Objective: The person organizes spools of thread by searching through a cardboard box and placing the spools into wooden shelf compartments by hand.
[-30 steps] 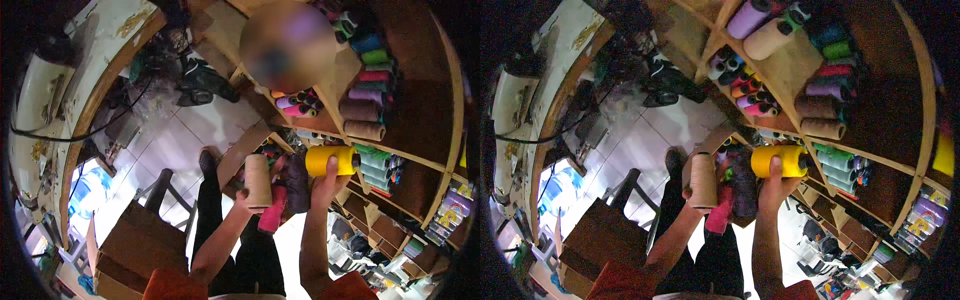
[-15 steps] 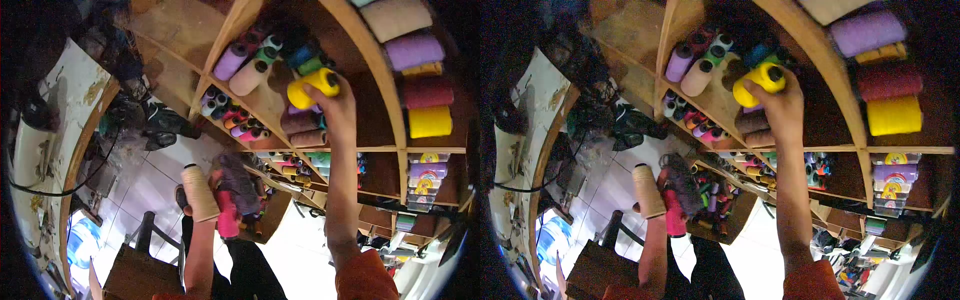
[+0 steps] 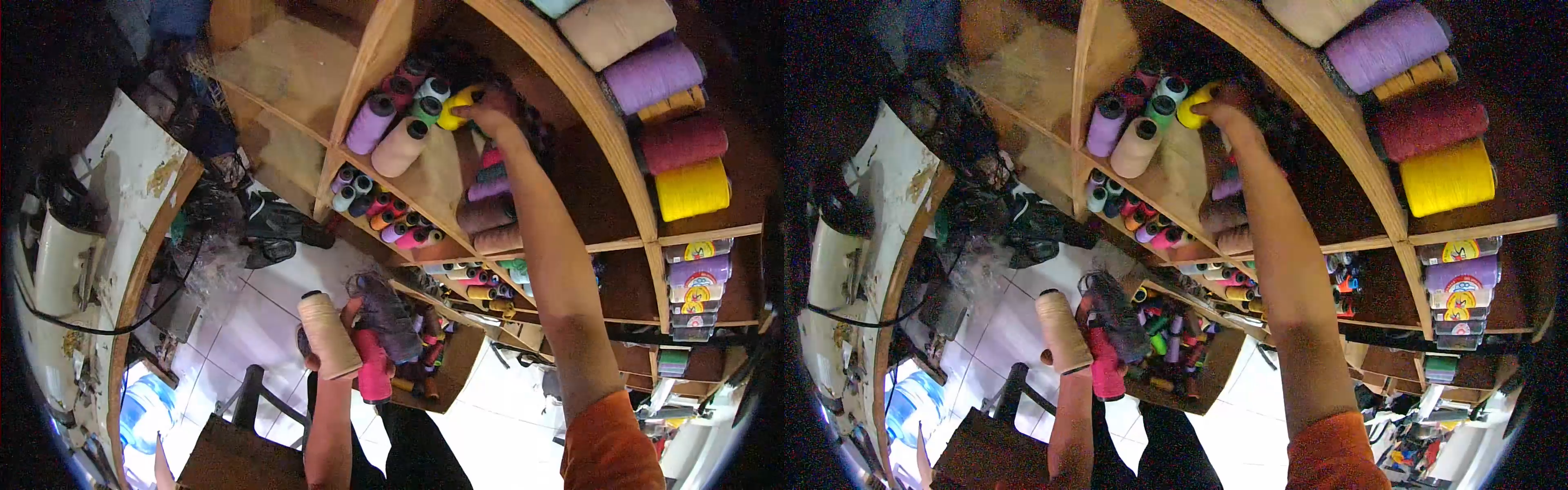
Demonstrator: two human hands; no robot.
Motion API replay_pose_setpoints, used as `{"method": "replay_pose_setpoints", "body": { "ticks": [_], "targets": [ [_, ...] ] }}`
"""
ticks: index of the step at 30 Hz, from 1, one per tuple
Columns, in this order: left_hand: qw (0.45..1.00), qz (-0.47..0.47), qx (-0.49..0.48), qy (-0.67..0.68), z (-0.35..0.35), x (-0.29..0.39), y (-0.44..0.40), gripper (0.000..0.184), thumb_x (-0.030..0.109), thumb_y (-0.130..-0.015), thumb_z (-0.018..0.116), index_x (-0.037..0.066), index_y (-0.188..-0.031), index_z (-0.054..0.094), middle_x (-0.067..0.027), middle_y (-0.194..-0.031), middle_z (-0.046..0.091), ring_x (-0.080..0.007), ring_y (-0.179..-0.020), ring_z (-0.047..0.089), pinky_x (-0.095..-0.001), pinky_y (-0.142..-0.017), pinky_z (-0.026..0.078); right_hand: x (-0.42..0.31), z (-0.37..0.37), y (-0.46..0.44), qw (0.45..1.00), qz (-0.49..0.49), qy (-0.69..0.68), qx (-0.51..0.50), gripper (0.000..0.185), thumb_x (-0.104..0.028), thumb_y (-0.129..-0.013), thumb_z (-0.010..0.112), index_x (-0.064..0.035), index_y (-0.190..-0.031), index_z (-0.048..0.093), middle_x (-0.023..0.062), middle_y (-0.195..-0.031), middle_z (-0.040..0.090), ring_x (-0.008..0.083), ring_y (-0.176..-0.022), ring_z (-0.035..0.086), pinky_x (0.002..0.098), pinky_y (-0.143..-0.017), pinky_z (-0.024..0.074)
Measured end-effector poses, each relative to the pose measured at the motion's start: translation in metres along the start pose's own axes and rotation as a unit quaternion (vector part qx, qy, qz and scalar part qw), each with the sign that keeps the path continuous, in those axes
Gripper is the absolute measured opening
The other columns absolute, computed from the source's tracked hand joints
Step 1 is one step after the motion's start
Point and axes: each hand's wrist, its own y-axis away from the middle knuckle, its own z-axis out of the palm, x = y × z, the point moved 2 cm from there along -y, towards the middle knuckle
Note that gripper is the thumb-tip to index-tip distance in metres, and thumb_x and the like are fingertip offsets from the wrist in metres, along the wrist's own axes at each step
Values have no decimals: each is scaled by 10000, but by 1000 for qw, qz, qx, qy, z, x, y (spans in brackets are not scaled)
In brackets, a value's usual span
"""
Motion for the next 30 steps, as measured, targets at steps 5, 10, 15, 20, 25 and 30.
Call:
{"method": "replay_pose_setpoints", "body": {
  "ticks": [5,10,15,20,25,30],
  "targets": [
    [1000,3,-15,-16,-3,-1,5,1182,575,-476,775,191,-1410,161,-187,-1433,170,-460,-1184,358,-630,-804,411,4,13,-23,997,-5,74,-13,758,-366,-524,819,-41,-1150,542,177,-1131,566,301,-1059,538,362,-914,418],
    [999,-5,-22,-31,-2,0,-3,1195,604,-477,761,153,-1406,161,-189,-1429,186,-428,-1213,339,-600,-870,379,10,25,-20,993,-48,96,48,841,-355,-535,818,-54,-1231,455,188,-1304,419,325,-1182,427,391,-967,365],
    [997,-22,-46,-55,7,0,-19,1211,633,-478,748,115,-1402,160,-191,-1425,203,-396,-1241,320,-570,-937,346,11,10,-12,999,-24,32,-30,822,-328,-557,811,-42,-1230,436,174,-1246,466,314,-1133,459,388,-951,374],
    [990,-41,-98,-92,28,0,-42,1231,662,-479,734,77,-1398,160,-194,-1421,219,-364,-1270,301,-540,-1003,314,24,8,-17,994,-93,50,6,612,-328,-624,765,-34,-1110,538,151,-1008,607,295,-948,572,355,-854,435],
    [996,-47,-61,-55,76,-1,-66,1257,610,-466,772,60,-1395,128,-183,-1407,231,-359,-1158,430,-537,-839,458,-38,-34,57,981,-80,-7,-179,317,-279,-797,620,-42,-1007,609,108,-874,631,200,-864,594,322,-755,461],
    [963,-129,-187,-146,69,2,-76,1256,563,-452,803,44,-1383,137,-193,-1396,237,-382,-1106,466,-557,-768,494,-93,-37,173,850,-172,-121,-483,361,-243,-773,679,-18,-1044,601,76,-889,624,122,-816,560,280,-703,466]
  ]
}}
